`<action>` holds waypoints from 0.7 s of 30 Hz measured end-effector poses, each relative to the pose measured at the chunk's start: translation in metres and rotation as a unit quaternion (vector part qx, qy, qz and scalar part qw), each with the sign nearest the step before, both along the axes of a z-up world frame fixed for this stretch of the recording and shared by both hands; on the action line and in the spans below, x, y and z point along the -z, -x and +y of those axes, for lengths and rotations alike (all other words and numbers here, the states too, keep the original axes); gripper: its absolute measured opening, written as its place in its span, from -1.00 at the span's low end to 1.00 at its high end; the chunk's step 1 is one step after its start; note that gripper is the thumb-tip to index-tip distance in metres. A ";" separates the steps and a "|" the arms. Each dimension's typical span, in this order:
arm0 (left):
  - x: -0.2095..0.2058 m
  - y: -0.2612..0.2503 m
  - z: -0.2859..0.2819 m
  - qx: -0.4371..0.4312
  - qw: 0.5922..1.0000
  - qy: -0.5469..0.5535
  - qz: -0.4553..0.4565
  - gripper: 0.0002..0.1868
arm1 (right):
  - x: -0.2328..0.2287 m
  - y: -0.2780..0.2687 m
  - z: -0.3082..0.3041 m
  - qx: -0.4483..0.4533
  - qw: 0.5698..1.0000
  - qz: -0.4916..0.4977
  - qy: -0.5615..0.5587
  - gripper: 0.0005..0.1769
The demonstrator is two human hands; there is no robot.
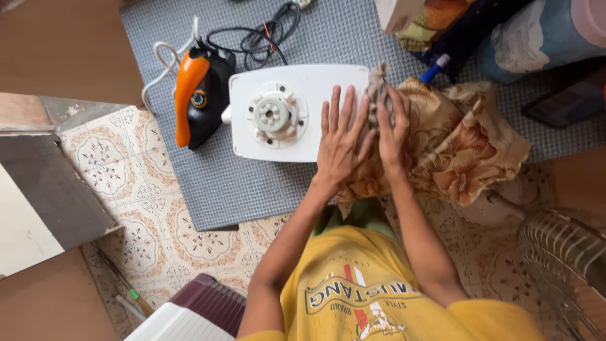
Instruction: The person wipes the exterior surfaces of a white blender base and an orange and black clothes iron with a cloth, then cleans the metal grill and central base of a standing floor fan.
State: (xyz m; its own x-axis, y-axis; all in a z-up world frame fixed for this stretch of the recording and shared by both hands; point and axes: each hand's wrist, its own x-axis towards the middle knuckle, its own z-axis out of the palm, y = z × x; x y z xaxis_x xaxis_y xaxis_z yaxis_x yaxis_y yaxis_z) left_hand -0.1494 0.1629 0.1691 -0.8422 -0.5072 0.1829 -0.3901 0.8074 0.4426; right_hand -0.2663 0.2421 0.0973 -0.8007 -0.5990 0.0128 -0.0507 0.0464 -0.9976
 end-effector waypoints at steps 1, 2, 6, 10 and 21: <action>0.001 -0.001 0.003 0.000 1.000 -0.002 -0.003 -0.29 | 0.005 0.011 -0.002 -0.010 0.998 -0.065 -0.005 -0.52; 0.001 -0.001 0.000 0.002 1.000 0.000 -0.003 -0.30 | 0.012 0.025 -0.008 -0.019 0.992 -0.127 -0.006 -0.51; -0.005 0.000 0.000 0.008 0.999 0.039 -0.008 -0.28 | 0.034 0.068 -0.034 -0.083 0.996 -0.009 -0.033 -0.60; -0.007 0.002 -0.004 0.002 0.999 0.022 0.028 -0.24 | 0.028 0.038 0.007 -0.072 0.992 0.099 -0.023 -0.65; 0.001 0.004 0.001 -0.027 0.998 0.045 -0.018 -0.24 | 0.081 0.044 -0.040 0.011 0.978 -0.208 -0.030 -0.47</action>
State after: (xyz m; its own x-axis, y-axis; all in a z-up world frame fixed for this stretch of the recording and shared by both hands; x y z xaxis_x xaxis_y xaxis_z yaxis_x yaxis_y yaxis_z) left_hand -0.1538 0.1641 0.1679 -0.8208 -0.5354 0.1993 -0.4491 0.8203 0.3542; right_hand -0.3102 0.2025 0.0164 -0.7420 -0.5711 -0.3511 0.3597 0.1029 -0.9274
